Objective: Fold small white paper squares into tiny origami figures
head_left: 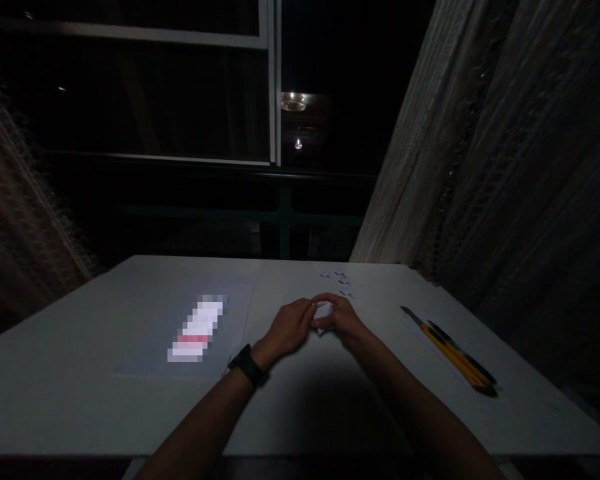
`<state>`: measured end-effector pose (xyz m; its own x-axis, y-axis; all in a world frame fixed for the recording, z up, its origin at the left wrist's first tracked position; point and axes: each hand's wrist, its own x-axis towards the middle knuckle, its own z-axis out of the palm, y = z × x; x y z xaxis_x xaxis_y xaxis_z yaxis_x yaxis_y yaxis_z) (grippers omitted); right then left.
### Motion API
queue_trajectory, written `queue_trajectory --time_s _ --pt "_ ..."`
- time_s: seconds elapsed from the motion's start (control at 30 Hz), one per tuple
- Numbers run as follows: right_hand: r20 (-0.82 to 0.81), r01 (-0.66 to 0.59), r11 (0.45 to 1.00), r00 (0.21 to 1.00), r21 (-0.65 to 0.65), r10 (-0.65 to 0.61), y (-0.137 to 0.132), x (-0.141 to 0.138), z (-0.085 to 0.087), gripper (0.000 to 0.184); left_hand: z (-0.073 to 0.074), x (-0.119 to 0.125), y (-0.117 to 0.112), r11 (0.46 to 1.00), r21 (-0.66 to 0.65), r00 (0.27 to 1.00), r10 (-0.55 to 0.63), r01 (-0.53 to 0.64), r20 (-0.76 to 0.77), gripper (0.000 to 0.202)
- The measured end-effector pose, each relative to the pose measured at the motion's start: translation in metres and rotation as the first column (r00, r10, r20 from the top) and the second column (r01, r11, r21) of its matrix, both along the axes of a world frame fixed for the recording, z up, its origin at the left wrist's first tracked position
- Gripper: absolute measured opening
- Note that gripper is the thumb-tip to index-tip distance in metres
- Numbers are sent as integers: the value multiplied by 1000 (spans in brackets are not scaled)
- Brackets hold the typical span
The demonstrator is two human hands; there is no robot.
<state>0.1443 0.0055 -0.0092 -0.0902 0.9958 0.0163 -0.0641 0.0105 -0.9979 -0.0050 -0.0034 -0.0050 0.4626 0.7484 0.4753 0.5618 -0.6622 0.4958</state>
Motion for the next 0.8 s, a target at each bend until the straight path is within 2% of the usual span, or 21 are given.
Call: queue_trajectory --time_s 0.17,0.33,0.53,0.8 --pt "-30 -24 1000 999 -20 24 -2 -1 0 43 2 1 -1 999 -44 999 32 -32 2 36" --pt "-11 -49 999 999 17 50 0 0 -3 47 -1 1 2 999 -54 997 8 -5 72 31" --pt "-21 -154 988 988 21 154 3 4 -7 47 -2 -1 5 997 -82 999 15 -12 42 32" --pt "16 -113 994 993 12 113 5 3 -10 46 -2 0 4 998 -39 999 -39 40 37 29"
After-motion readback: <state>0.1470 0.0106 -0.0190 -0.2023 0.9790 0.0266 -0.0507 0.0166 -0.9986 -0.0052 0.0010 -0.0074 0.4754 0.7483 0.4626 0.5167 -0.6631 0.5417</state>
